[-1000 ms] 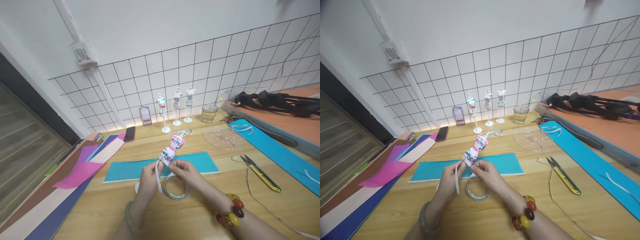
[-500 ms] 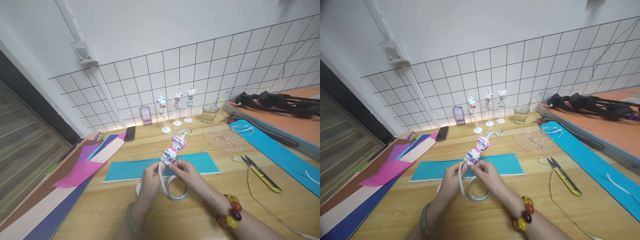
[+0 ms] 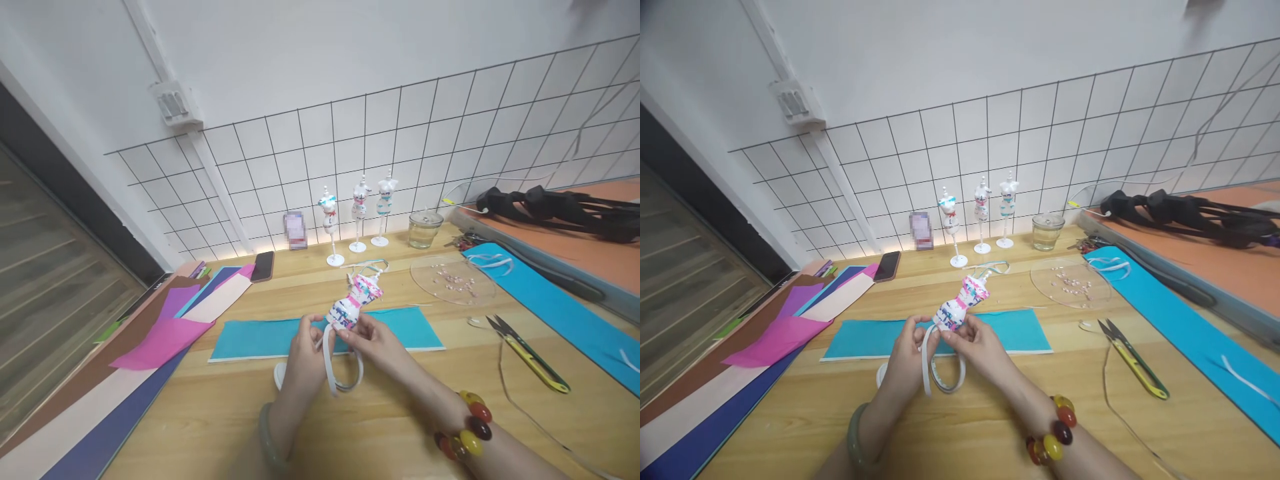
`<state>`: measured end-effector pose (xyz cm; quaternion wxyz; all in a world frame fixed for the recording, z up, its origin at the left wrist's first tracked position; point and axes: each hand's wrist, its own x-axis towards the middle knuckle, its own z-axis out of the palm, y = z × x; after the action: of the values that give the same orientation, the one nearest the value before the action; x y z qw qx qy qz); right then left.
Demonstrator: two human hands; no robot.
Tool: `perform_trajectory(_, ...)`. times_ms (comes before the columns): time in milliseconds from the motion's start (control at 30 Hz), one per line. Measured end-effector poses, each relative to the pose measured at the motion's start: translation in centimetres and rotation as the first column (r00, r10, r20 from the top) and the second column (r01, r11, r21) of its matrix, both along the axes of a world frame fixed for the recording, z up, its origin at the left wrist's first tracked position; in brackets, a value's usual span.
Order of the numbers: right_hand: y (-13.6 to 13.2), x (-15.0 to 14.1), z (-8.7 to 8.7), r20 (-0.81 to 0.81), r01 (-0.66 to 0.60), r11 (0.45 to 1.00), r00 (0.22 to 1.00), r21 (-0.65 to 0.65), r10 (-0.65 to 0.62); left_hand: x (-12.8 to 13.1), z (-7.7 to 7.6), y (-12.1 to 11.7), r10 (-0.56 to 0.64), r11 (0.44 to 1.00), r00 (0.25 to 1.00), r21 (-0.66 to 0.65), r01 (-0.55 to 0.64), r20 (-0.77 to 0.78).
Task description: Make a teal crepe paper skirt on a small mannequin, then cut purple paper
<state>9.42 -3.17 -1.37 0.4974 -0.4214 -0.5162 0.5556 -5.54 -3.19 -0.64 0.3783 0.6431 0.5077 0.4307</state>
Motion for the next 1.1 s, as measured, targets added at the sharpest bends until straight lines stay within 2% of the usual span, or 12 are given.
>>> perform_trajectory(67, -0.1, 0.2, 0.5, -0.026, 0.011, 1.000, 1.000, 0.008, -0.011, -0.1, 0.2, 0.0, 0.052, 0.996, 0.995, 0.080, -0.046, -0.085)
perform_trajectory(200, -0.5, 0.5, 1.3, 0.040, 0.217, 0.976, 0.975, 0.032, -0.218, -0.3, 1.0, -0.3, 0.178, 0.960, 0.938, 0.261, -0.100, -0.296)
perform_trajectory(233, -0.6, 0.5, 1.5, 0.067, 0.226, 0.973, 0.971, 0.045, -0.229, -0.3, 1.2, -0.4, 0.195, 0.950, 0.924, 0.297, -0.094, -0.329)
perform_trajectory(367, -1.3, 0.0, 1.6, 0.128, 0.057, 0.994, 0.989, 0.090, -0.068, -0.2, 1.4, -0.6, 0.196, 0.916, 0.897, 0.400, -0.023, -0.397)
perform_trajectory(467, -1.7, -0.3, 1.6, 0.185, 0.026, 0.988, 0.981, 0.150, -0.054, -0.3, 1.5, -0.6, 0.189, 0.909, 0.897, 0.418, -0.005, -0.401)
perform_trajectory(567, -1.8, -0.1, 1.7, 0.284, 0.026, 0.976, 0.955, 0.218, -0.089, -0.7, 1.7, -0.4, 0.156, 0.936, 0.945, 0.347, -0.049, -0.289)
perform_trajectory(667, -1.9, 0.1, 1.9, 0.379, -0.021, 0.968, 0.922, 0.250, -0.078, -1.0, 2.0, 0.0, 0.104, 0.975, 0.991, 0.205, -0.084, -0.088)
perform_trajectory(767, -2.0, 0.2, 1.9, 0.443, -0.017, 0.954, 0.888, 0.300, -0.123, -1.2, 2.2, 0.2, 0.040, 0.997, 0.995, 0.055, -0.046, 0.095)
perform_trajectory(900, -2.0, 0.2, 1.8, 0.412, 0.080, 0.907, 0.872, 0.413, -0.264, -1.0, 2.3, 0.1, -0.024, 0.999, 0.977, -0.033, 0.032, 0.214)
perform_trajectory(967, -2.0, 0.1, 1.9, 0.356, 0.113, 0.911, 0.896, 0.396, -0.266, -0.9, 2.2, 0.0, -0.047, 0.996, 0.967, -0.060, 0.065, 0.250)
perform_trajectory(1100, -2.1, -0.1, 1.9, 0.274, 0.057, 0.962, 0.952, 0.268, -0.133, -0.8, 2.5, -0.1, -0.098, 0.982, 0.945, -0.125, 0.143, 0.310)
